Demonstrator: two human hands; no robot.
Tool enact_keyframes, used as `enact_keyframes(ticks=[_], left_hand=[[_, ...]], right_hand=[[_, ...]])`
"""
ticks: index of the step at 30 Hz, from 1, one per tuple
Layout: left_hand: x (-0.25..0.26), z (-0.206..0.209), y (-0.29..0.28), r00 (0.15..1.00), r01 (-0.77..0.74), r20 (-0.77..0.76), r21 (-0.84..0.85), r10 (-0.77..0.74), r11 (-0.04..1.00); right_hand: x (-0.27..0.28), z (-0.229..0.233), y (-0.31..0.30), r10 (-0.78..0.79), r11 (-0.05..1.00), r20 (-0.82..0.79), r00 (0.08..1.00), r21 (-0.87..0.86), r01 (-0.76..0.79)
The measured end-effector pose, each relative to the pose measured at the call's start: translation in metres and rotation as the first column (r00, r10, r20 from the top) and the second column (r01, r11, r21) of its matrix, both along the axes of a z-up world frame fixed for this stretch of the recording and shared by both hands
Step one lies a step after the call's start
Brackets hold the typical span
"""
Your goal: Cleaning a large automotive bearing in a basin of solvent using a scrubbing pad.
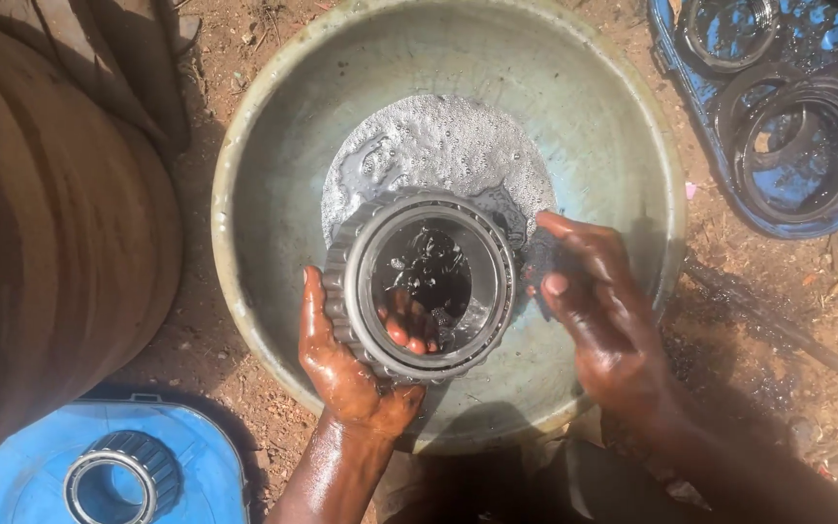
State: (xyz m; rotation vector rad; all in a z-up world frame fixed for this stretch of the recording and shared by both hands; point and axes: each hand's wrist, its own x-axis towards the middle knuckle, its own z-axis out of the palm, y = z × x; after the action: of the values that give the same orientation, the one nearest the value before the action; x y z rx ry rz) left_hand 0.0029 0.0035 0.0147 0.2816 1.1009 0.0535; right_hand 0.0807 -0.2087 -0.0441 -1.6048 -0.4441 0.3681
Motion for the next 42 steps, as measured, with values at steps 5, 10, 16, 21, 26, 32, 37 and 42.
enact_keyframes(ticks=[5, 10, 16, 21, 26, 32, 37, 42], left_hand=[[-0.003, -0.001, -0.006, 0.996, -0.049, -0.071, -0.059, 0.044, 0.997], [-0.022, -0.010, -0.011, 0.954, 0.135, 0.263, 0.059, -0.146, 0.989], [-0.023, -0.007, -0.005, 0.804, 0.457, 0.279, 0.276, -0.525, 0.846], [-0.027, -0.009, -0.002, 0.685, 0.543, 0.290, 0.409, -0.669, 0.733], [-0.041, -0.012, -0.006, 0.663, 0.479, 0.334, 0.498, -0.670, 0.722], [-0.053, -0.027, -0.008, 0.758, 0.420, 0.265, 0.500, -0.596, 0.757], [-0.059, -0.029, -0.012, 0.787, 0.429, 0.250, 0.436, -0.564, 0.791], [-0.050, -0.018, -0.011, 0.758, 0.456, 0.278, 0.421, -0.590, 0.784]], right_hand=[[-0.012, 0.039, 0.018, -0.033, 0.999, -0.100, 0.994, -0.025, 0.031], [-0.005, 0.020, 0.024, 0.019, 0.989, 0.190, 0.982, -0.147, 0.009], [0.030, 0.059, 0.039, 0.186, 0.933, 0.604, 0.775, -0.357, 0.054], [0.031, 0.076, 0.058, 0.230, 0.971, 0.787, 0.573, -0.223, -0.083], [0.013, 0.038, 0.056, 0.042, 0.992, 0.607, 0.794, -0.119, 0.038], [-0.009, 0.011, 0.053, -0.390, 0.886, -0.365, 0.846, -0.399, 0.236], [-0.006, 0.021, 0.060, -0.483, 0.865, -0.765, 0.426, -0.340, 0.370], [-0.004, 0.035, 0.057, -0.230, 0.973, -0.288, 0.929, -0.039, 0.229]])
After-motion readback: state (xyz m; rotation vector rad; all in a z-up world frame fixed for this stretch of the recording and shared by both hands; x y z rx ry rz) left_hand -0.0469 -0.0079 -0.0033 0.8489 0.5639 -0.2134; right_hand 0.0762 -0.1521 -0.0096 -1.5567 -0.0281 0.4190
